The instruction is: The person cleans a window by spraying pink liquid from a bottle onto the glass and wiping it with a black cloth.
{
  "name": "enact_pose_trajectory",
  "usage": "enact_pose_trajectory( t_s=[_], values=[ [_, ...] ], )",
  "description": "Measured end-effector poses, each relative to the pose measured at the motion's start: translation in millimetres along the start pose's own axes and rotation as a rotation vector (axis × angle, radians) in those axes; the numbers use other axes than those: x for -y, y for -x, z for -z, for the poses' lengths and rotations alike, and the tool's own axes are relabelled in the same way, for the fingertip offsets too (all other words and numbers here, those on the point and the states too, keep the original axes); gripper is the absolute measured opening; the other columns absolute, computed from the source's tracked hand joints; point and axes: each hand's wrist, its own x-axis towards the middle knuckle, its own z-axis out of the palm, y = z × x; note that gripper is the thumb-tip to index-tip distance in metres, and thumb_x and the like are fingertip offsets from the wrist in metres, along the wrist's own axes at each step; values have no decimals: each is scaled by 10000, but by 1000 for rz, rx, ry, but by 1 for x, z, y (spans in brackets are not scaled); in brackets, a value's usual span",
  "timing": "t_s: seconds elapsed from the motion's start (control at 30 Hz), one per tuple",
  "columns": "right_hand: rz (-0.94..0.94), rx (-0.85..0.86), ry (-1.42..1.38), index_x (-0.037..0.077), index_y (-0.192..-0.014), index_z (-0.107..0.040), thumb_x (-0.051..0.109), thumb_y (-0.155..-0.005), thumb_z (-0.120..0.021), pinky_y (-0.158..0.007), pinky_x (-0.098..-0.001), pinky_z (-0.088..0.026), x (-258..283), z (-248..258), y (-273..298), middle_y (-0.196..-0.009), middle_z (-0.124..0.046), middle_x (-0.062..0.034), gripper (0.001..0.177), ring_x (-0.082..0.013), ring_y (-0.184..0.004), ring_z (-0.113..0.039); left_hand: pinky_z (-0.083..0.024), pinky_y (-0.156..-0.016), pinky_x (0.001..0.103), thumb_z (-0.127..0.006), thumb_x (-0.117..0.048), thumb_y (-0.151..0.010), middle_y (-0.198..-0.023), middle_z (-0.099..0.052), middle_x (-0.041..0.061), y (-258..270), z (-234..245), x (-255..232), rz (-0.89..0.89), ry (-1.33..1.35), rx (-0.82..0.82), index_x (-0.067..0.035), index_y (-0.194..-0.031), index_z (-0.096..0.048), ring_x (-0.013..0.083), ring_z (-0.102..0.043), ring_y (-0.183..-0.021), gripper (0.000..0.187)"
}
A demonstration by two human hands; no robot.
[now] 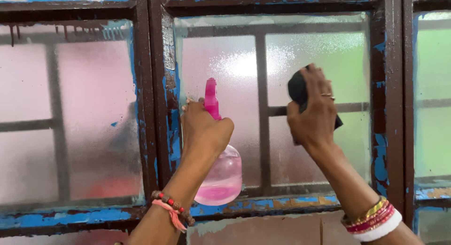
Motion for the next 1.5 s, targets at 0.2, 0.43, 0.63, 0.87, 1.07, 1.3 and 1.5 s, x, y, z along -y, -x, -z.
enact_pose_trajectory(
  t_s=[0.2, 0.43, 0.63, 0.87, 1.07, 1.3, 1.5],
  values=[
    [229, 111, -28, 40, -1477, -470, 39, -761, -614, -1272, -531, -207, -7, 14, -4, -1585, -434, -235, 731, -408, -1509, -354, -551, -735, 467, -612, -50, -641, -742, -681, 245, -2, 10, -3, 26, 10, 43, 12, -699, -608, 402, -706, -758, 85],
    [66, 48, -28, 45, -1478, -458, 24, -740, -584, -1260, -532, -267, 12, -6, 6, -1559, -454, -219, 748, -420, -1479, -394, -581, -674, 486, -607, -75, -651, -692, -703, 259, -8, 24, -8, 137, 91, 193, 34, -637, -606, 397, -773, -704, 110],
    [123, 43, 8, 48, -1483, -488, 27, -772, -576, -1291, -519, -256, -10, 13, -5, -1575, -479, -216, 717, -423, -1505, -402, -570, -724, 446, -637, -79, -616, -692, -701, 246, -13, 23, 4, 52, 25, 133, 38, -614, -625, 383, -747, -731, 118],
    [-22, 9, -41, 56, -1469, -489, 6, -769, -578, -1270, -466, -293, 33, -5, 10, -1580, -468, -199, 707, -403, -1489, -396, -569, -732, 445, -649, -99, -610, -705, -696, 247, -20, 16, 9, 0, 39, 108, 27, -646, -634, 383, -739, -736, 132],
    [324, 188, 9, 22, -1475, -480, 6, -767, -604, -1294, -500, -226, 23, 2, 6, -1580, -451, -194, 720, -384, -1520, -366, -568, -694, 432, -653, -95, -621, -688, -685, 222, -18, 17, 4, -5, 63, 74, 24, -658, -623, 347, -735, -710, 128],
    [38, -56, 59, -18, -1471, -473, 8, -811, -594, -1271, -530, -274, -12, 14, -5, -1596, -422, -255, 672, -471, -1527, -327, -567, -611, 407, -612, -61, -620, -652, -692, 191, -8, 29, -6, 151, 45, 166, 38, -662, -629, 286, -740, -630, 108],
    [310, 176, -17, 54, -1418, -533, -17, -742, -611, -1228, -505, -350, 18, 4, 6, -1541, -488, -186, 684, -419, -1463, -436, -555, -603, 396, -632, -74, -611, -666, -689, 171, -6, 26, -1, 110, 78, 137, 20, -671, -633, 275, -717, -621, 112]
  ],
)
